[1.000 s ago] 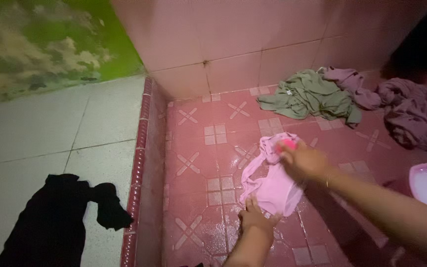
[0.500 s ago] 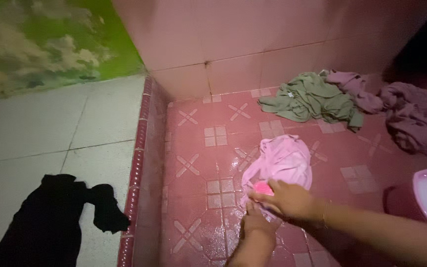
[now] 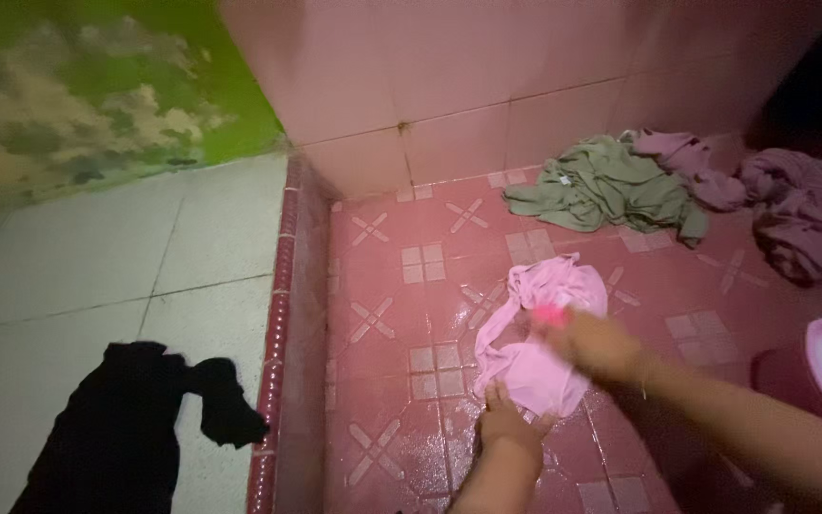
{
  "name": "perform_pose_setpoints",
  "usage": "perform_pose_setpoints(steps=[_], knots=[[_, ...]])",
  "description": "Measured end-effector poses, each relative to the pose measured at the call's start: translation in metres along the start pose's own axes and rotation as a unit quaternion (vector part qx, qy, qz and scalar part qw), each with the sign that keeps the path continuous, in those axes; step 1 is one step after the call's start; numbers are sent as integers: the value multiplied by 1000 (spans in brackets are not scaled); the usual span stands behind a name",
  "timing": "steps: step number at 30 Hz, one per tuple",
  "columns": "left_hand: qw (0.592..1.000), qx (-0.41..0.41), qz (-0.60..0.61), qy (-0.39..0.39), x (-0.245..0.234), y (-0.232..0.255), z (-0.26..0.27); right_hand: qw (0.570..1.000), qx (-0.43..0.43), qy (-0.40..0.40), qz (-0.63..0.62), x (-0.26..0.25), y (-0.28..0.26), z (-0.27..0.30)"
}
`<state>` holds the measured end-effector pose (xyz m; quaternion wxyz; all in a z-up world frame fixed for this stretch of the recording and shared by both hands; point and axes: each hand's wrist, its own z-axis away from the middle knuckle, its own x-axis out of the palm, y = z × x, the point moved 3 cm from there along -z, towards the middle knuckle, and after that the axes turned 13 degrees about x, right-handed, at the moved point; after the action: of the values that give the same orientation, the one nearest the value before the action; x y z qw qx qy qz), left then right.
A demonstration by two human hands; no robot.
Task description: The person sits on the floor and washes clothes by hand in a green basin filled with soapy water. They use a pink scoop to pour water and a pink brush to scrub a pink garment and a green shirt, then wring them out and place them aside.
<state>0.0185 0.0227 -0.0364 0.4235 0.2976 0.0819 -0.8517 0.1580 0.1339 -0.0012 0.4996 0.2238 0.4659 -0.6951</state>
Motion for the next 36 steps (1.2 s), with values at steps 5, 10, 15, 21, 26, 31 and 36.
perform_pose_setpoints(steps=[5,10,15,21,26,31,36], knots=[[996,-17,77,33,-7,4,5,990,-35,133,-14,-18,-16,2],[1000,-2,13,21,-3,-2,4,977,-132,52,161,21,-12,31],[1000,3,-12,11,-3,3,-4,978,65,193,44,-4,29,-17],[997,29,-65,-13,-6,3,-4,955,-214,18,204,28,4,19],[1000,19,-15,-2,-6,8,-5,995,32,97,19,-24,2,24],[998,0,-57,10,4,2,-29,929,-302,-85,-195,-17,-38,47],[999,2,-45,9,10,-4,-36,981,90,26,170,-37,-23,41]])
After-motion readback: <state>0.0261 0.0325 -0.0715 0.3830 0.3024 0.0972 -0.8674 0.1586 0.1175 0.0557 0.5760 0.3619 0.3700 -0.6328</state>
